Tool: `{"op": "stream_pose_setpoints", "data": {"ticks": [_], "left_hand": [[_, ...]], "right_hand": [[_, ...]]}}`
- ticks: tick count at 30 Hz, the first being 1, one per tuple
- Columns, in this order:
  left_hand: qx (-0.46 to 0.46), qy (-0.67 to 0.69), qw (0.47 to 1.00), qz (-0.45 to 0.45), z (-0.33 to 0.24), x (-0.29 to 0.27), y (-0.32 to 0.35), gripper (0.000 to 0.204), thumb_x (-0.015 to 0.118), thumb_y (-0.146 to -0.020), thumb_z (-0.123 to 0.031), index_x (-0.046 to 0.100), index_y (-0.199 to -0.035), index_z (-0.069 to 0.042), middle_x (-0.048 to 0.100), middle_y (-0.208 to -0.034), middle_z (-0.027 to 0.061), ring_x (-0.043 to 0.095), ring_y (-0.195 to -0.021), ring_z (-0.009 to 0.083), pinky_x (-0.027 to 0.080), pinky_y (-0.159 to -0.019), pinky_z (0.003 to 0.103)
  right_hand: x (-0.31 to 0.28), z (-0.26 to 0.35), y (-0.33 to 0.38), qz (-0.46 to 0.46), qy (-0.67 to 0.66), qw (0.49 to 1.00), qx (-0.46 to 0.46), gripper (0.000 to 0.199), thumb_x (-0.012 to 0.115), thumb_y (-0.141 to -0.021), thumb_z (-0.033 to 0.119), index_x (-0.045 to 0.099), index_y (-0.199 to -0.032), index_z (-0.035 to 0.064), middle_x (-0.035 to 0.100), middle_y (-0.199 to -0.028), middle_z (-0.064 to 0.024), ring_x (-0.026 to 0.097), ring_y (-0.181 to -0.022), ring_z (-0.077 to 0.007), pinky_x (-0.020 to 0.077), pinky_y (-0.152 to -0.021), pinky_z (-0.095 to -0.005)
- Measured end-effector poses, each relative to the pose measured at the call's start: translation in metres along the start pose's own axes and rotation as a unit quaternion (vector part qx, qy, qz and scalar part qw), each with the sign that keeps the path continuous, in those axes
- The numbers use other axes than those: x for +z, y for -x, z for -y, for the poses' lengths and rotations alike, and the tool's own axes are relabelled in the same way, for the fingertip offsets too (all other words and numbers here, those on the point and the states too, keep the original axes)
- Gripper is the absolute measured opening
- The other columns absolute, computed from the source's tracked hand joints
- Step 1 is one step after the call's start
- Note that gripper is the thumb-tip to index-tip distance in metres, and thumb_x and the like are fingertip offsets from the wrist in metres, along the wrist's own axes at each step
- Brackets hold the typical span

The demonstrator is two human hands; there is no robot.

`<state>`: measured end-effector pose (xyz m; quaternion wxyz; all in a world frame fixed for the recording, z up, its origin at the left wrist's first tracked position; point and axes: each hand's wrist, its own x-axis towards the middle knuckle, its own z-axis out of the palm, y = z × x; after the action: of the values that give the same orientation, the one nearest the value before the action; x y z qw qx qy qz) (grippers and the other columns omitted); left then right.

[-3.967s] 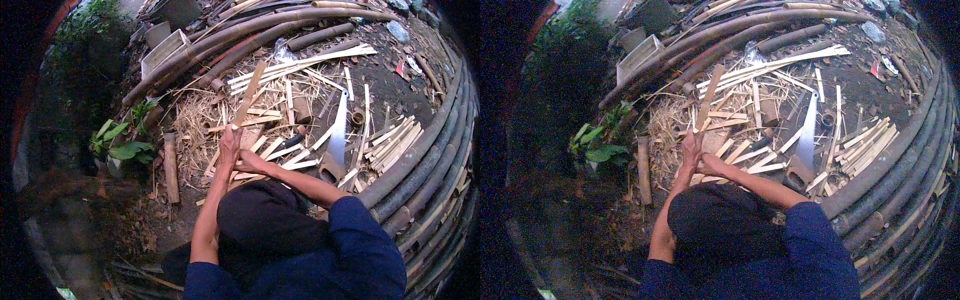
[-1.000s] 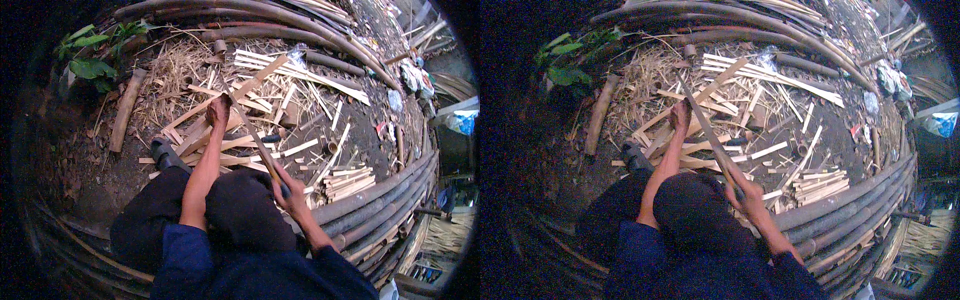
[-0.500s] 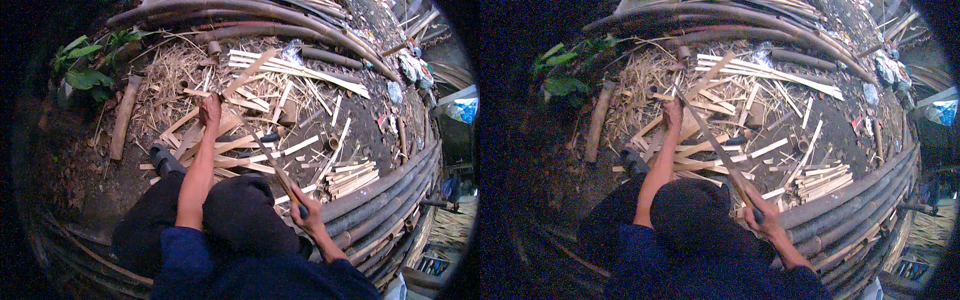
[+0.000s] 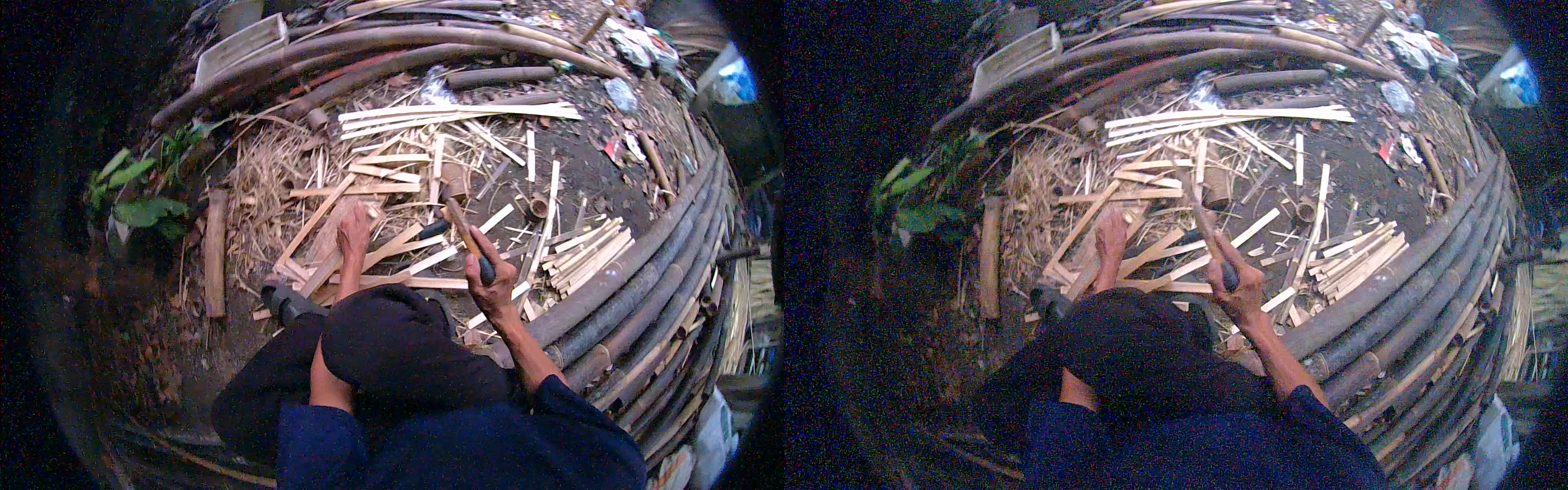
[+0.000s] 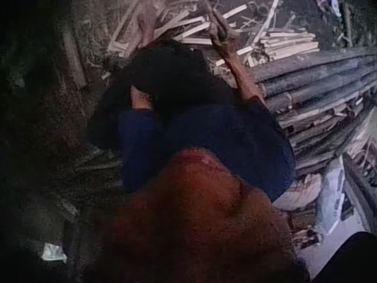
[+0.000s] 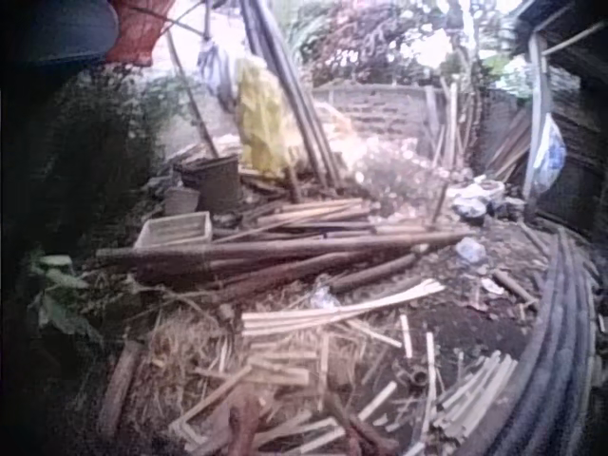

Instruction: The person sits on the ground and repeatedly splits thin wooden strips using a machete. They pick up strips, position them on a wooden block, and strike them to split them into smaller pieces.

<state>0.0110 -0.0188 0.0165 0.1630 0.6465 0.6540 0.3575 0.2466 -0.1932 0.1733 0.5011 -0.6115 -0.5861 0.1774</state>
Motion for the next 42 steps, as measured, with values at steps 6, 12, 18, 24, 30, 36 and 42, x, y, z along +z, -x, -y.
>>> {"op": "stream_pose_setpoints", "data": {"ticks": [6,12,18,24,30,36,42], "left_hand": [[0.149,0.038,0.968,0.197,0.000,0.017,0.050,0.042,0.052,-0.090,-0.039,0.064,-0.103,-0.001,0.060,-0.104,0.0254,0.056,-0.102,0.0384,0.043,-0.087,0.045],[0.246,-0.023,0.953,0.178,-0.039,-0.057,-0.045,0.042,0.064,-0.085,-0.032,0.060,-0.115,-0.004,0.057,-0.120,0.0192,0.053,-0.114,0.0334,0.041,-0.098,0.040],[0.238,-0.088,0.958,0.135,-0.094,-0.205,-0.145,0.028,0.057,-0.089,-0.027,0.063,-0.101,-0.003,0.065,-0.084,0.0174,0.063,-0.077,0.0297,0.049,-0.070,0.036],[0.210,-0.211,0.930,0.214,-0.022,-0.274,-0.152,0.022,0.055,-0.088,-0.021,0.063,-0.094,-0.002,0.064,-0.087,0.0207,0.063,-0.081,0.0354,0.049,-0.070,0.041],[-0.022,-0.112,0.955,0.273,0.092,-0.256,-0.038,0.024,0.055,-0.089,-0.017,0.064,-0.103,0.001,0.066,-0.096,0.0186,0.063,-0.089,0.0316,0.048,-0.081,0.037],[-0.266,-0.004,0.950,0.162,0.147,-0.257,0.081,0.026,0.050,-0.093,-0.017,0.063,-0.103,0.004,0.067,-0.092,0.0120,0.062,-0.084,0.0185,0.048,-0.078,0.032],[-0.312,0.014,0.940,0.136,0.167,-0.245,0.106,0.028,0.047,-0.095,-0.017,0.062,-0.105,0.005,0.067,-0.091,0.0108,0.062,-0.087,0.0186,0.048,-0.079,0.033]], "right_hand": [[-0.027,-0.087,0.043,-0.076,0.133,0.985,0.075,0.051,0.061,-0.087,0.030,0.049,-0.133,0.0125,0.065,-0.079,-0.0163,0.063,-0.062,-0.0246,0.0494,-0.057,-0.0361],[-0.030,-0.165,0.094,0.075,0.216,0.972,0.050,0.069,0.066,-0.082,0.032,0.034,-0.141,0.0200,0.066,-0.089,-0.0192,0.065,-0.075,-0.0352,0.0516,-0.065,-0.0426],[-0.009,-0.179,0.079,0.305,0.296,0.895,0.135,0.043,0.062,-0.083,0.037,0.051,-0.116,0.0133,0.064,-0.085,-0.0238,0.061,-0.081,-0.0422,0.0484,-0.072,-0.0498],[0.090,-0.178,-0.104,0.234,0.267,0.935,0.004,0.028,0.051,-0.090,0.030,0.061,-0.086,0.0048,0.063,-0.081,-0.0224,0.060,-0.077,-0.0430,0.0474,-0.067,-0.0516],[0.193,-0.220,-0.284,0.155,0.280,0.934,-0.158,0.020,0.046,-0.089,0.013,0.052,-0.106,0.0040,0.059,-0.092,-0.0220,0.058,-0.086,-0.0399,0.0474,-0.071,-0.0484],[0.272,-0.237,-0.363,0.136,0.363,0.888,-0.247,0.053,0.047,-0.081,0.005,0.040,-0.134,0.0072,0.049,-0.128,-0.0179,0.050,-0.114,-0.0357,0.0446,-0.095,-0.0414],[0.282,-0.244,-0.371,0.239,0.466,0.830,-0.190,0.021,0.046,-0.091,0.019,0.050,-0.111,0.0139,0.057,-0.104,-0.0150,0.056,-0.101,-0.0321,0.0443,-0.085,-0.0426]]}}
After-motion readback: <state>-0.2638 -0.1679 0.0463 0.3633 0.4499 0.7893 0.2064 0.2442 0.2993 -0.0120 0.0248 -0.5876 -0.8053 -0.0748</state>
